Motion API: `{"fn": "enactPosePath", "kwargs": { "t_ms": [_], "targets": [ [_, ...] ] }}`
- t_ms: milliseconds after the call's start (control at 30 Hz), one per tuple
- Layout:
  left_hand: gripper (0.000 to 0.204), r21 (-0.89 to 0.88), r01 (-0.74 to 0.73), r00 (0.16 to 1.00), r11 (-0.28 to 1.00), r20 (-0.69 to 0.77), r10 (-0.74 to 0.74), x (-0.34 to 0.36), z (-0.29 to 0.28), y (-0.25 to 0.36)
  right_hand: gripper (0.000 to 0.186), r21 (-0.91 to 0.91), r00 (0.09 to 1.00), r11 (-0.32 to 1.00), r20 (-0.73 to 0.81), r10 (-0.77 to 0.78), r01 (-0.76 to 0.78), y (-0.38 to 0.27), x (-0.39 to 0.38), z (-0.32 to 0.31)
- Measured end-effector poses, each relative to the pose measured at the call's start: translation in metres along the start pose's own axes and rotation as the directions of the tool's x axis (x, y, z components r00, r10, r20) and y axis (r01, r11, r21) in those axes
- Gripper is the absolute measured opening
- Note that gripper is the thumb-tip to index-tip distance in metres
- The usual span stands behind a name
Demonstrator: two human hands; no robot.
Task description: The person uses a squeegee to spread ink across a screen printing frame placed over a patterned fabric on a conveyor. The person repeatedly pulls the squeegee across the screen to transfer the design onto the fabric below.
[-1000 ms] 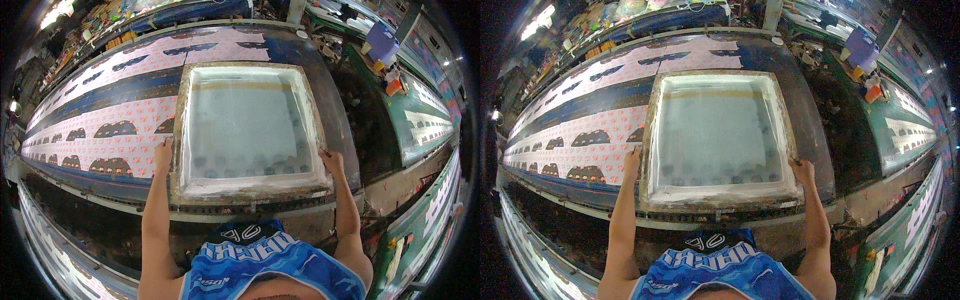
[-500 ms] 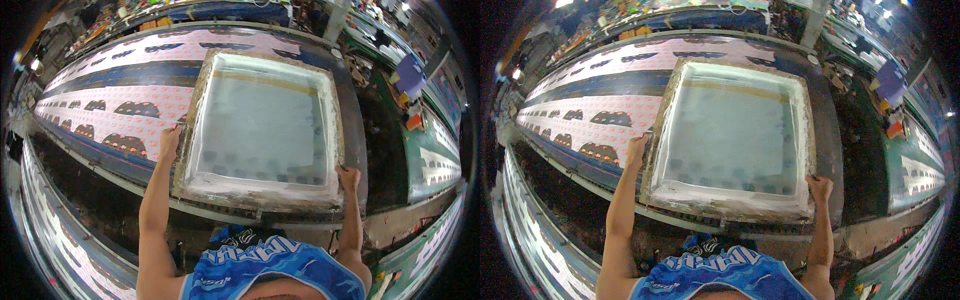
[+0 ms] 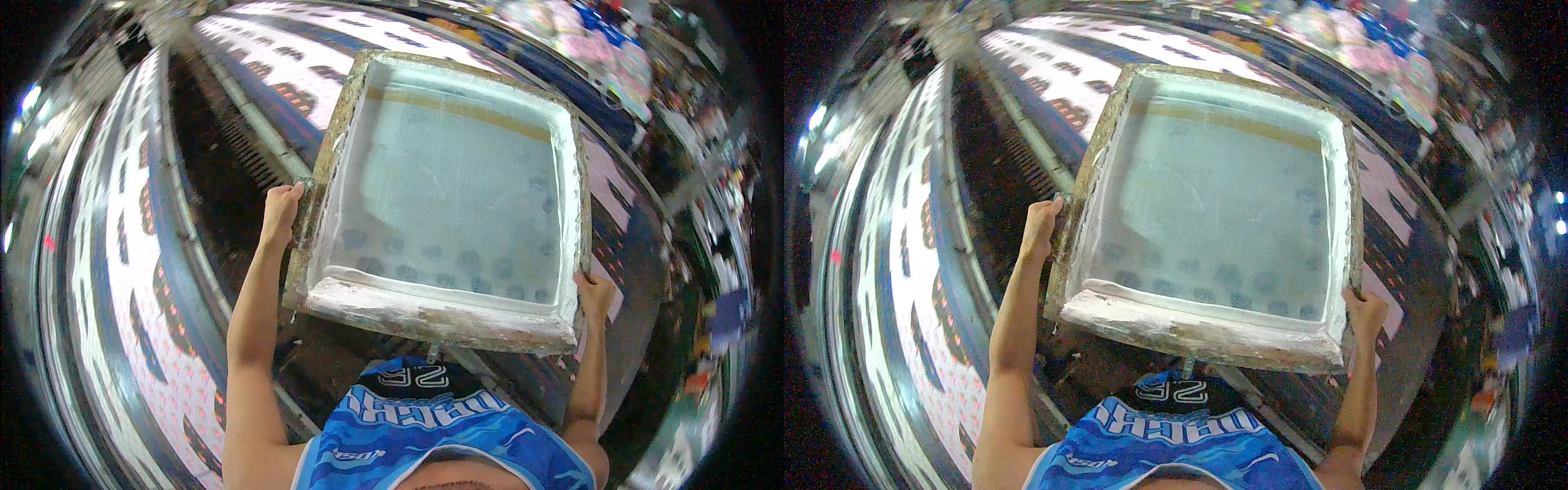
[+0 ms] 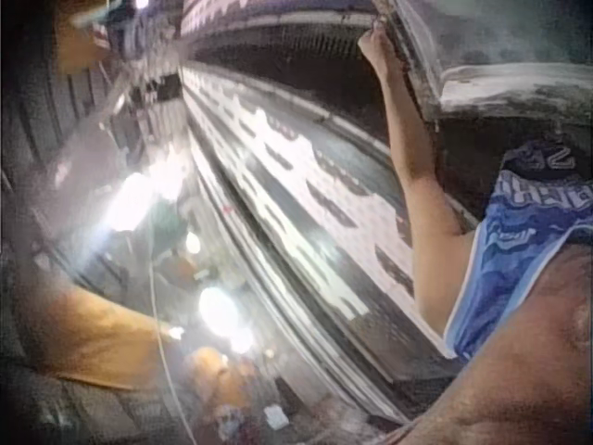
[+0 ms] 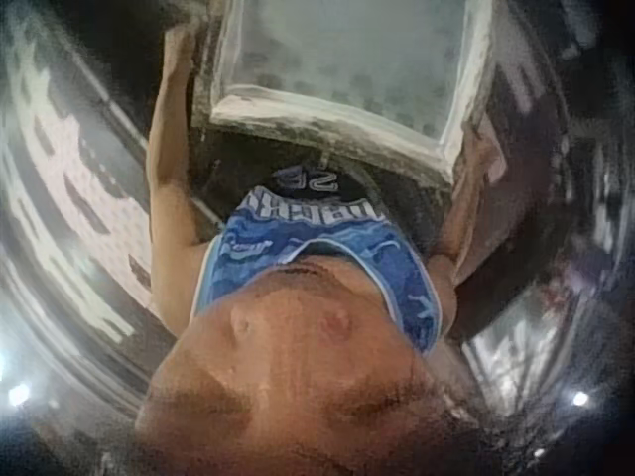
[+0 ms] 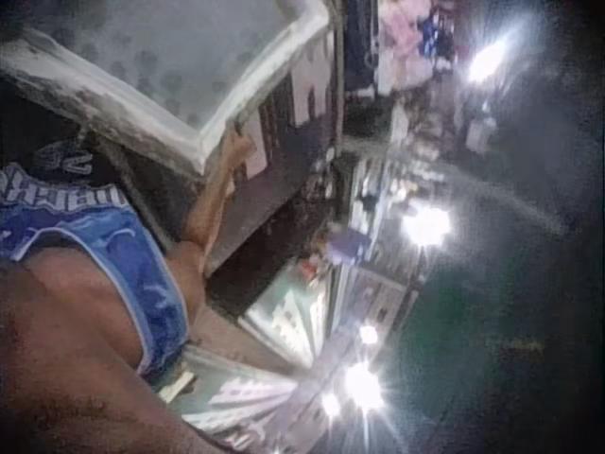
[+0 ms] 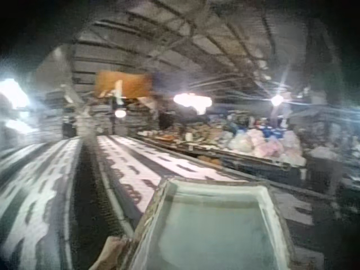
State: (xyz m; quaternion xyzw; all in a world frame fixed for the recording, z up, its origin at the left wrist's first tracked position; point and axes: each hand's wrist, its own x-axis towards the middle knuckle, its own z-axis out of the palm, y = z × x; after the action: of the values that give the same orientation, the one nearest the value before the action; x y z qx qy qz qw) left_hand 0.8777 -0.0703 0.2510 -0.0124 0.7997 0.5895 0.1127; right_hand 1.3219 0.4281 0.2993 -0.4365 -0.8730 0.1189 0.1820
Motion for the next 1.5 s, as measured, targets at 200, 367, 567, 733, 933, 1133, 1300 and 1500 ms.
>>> {"fn": "enactPosePath", "kwargs": {
  "t_ms": [200, 367, 567, 733, 933, 1133, 1300, 1500],
  "targets": [
    [0.039, -0.181, -0.006, 0.968, 0.983, -0.249, -0.040, -0.166, -0.135, 0.023, 0.046, 0.106, 0.969, 0.966, 0.039, -0.243, 0.237, -0.055, -0.032, -0.070],
    [0.038, -0.052, -0.032, 0.889, 0.998, -0.458, 0.005, -0.301, -0.243, 0.003, 0.049, 0.098, 0.909, 0.908, 0.055, -0.414, 0.408, -0.102, -0.081, -0.127],
    [0.035, -0.165, -0.026, 0.821, 0.986, -0.567, -0.073, -0.505, -0.276, 0.009, 0.053, 0.192, 0.782, 0.766, -0.011, -0.623, 0.613, -0.098, -0.134, -0.180],
    [0.039, -0.278, -0.061, 0.685, 0.959, -0.710, -0.162, -0.655, -0.279, -0.040, 0.048, 0.126, 0.628, 0.618, -0.071, -0.775, 0.776, -0.099, -0.180, -0.199],
    [0.041, -0.342, -0.108, 0.441, 0.933, -0.858, -0.263, -0.727, -0.267, -0.061, 0.045, 0.301, 0.369, 0.327, -0.096, -0.924, 0.896, -0.223, -0.125, -0.183],
    [0.037, -0.420, -0.195, 0.211, 0.886, -0.900, -0.380, -0.791, -0.244, -0.068, 0.044, 0.425, 0.197, 0.163, -0.035, -0.980, 0.890, -0.331, -0.145, -0.155],
    [0.032, -0.488, -0.087, 0.145, 0.869, -0.869, -0.473, -0.812, -0.238, -0.046, 0.052, 0.516, 0.022, -0.012, -0.059, -0.998, 0.856, -0.434, -0.141, -0.153],
    [0.035, -0.580, -0.157, -0.020, 0.799, -0.807, -0.590, -0.787, -0.215, 0.012, 0.057, 0.506, -0.102, -0.072, 0.033, -0.994, 0.860, -0.530, -0.126, -0.119]
  ]
}}
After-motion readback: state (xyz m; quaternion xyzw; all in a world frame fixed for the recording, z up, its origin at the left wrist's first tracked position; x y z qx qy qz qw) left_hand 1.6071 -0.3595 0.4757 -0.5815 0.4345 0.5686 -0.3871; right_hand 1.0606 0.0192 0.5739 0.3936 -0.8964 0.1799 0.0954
